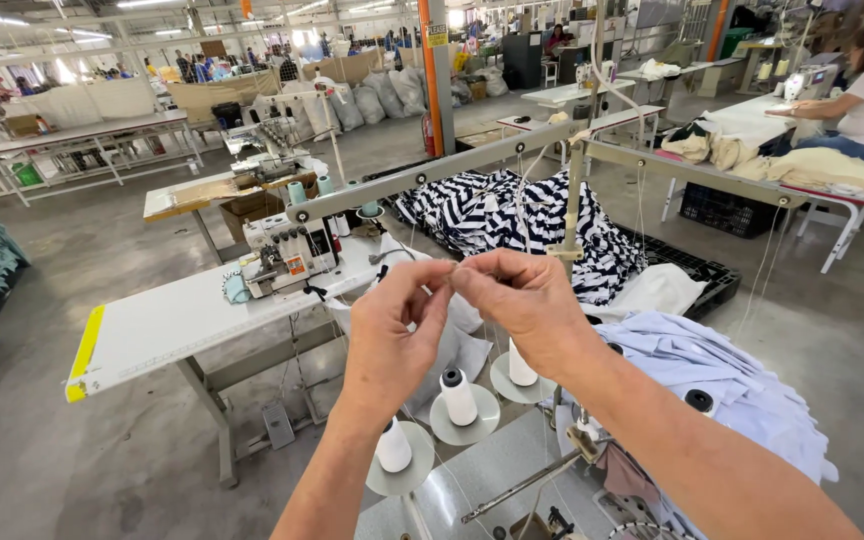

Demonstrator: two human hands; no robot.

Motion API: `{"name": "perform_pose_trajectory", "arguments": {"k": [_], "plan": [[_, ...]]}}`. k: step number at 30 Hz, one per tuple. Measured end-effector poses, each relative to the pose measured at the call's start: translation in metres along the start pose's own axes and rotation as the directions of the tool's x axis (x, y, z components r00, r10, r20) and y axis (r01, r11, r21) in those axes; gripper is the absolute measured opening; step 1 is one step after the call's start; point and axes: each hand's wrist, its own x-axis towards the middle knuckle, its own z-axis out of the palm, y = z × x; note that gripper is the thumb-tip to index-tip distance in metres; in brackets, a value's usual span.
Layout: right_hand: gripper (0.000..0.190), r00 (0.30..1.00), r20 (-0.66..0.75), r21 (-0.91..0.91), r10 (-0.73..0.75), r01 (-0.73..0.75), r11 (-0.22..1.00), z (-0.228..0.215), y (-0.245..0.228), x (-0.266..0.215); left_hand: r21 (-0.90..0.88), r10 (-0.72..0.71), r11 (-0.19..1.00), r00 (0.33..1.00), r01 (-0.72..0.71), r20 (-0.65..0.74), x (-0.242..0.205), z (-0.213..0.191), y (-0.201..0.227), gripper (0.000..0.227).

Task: Threading an industrial sewing machine and trimming thread with scissors.

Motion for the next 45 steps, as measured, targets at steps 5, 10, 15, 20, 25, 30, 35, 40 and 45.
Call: {"name": "perform_pose_trajectory", "arguments": {"k": [5, 10, 15, 20, 25, 30, 35, 40, 45], "plan": [[0.011, 0.979, 0.053, 0.242, 0.199, -0.206, 0.948, -0.009, -0.006, 0.004, -0.287, -0.092, 0.952, 0.994, 0.108, 0.066, -0.001, -0.001, -0.013, 0.053], [0.012, 0.947, 0.121, 0.233, 0.298, -0.319, 0.919, -0.016, -0.003, 0.003, -0.224, -0.027, 0.974, 0.999, 0.017, -0.038, 0.0, 0.003, -0.017, 0.023], [0.01, 0.938, 0.106, 0.18, 0.331, -0.346, 0.921, -0.014, -0.015, 0.0, -0.212, 0.014, 0.977, 0.997, -0.028, -0.071, -0.002, 0.004, -0.019, 0.018], [0.009, 0.923, 0.094, 0.13, 0.373, -0.382, 0.915, -0.012, -0.024, -0.003, -0.288, -0.008, 0.957, 0.999, -0.007, -0.05, -0.007, 0.003, -0.02, 0.011], [0.012, 0.954, 0.123, -0.082, 0.274, -0.265, 0.961, -0.016, -0.019, -0.006, -0.425, -0.252, 0.877, 0.968, 0.223, -0.013, -0.009, 0.004, -0.021, 0.003], [0.005, 0.963, 0.256, -0.39, -0.081, 0.18, 0.903, -0.015, -0.021, -0.012, -0.26, -0.271, 0.937, 0.955, 0.234, -0.12, -0.007, 0.006, -0.022, 0.001], [0.01, 0.96, 0.277, -0.318, 0.024, 0.068, 0.946, -0.018, -0.026, -0.009, 0.066, 0.046, 0.997, 0.999, -0.045, -0.01, -0.004, -0.003, -0.005, 0.011], [0.026, 0.94, 0.168, 0.058, 0.296, -0.309, 0.949, -0.016, -0.017, -0.002, -0.045, -0.009, 0.999, 0.995, 0.013, 0.097, -0.004, -0.012, -0.004, 0.011], [0.023, 0.921, 0.089, 0.14, 0.38, -0.39, 0.91, -0.01, -0.017, 0.008, -0.228, -0.108, 0.963, 0.979, 0.146, 0.17, -0.006, -0.01, 0.001, 0.008]]}}
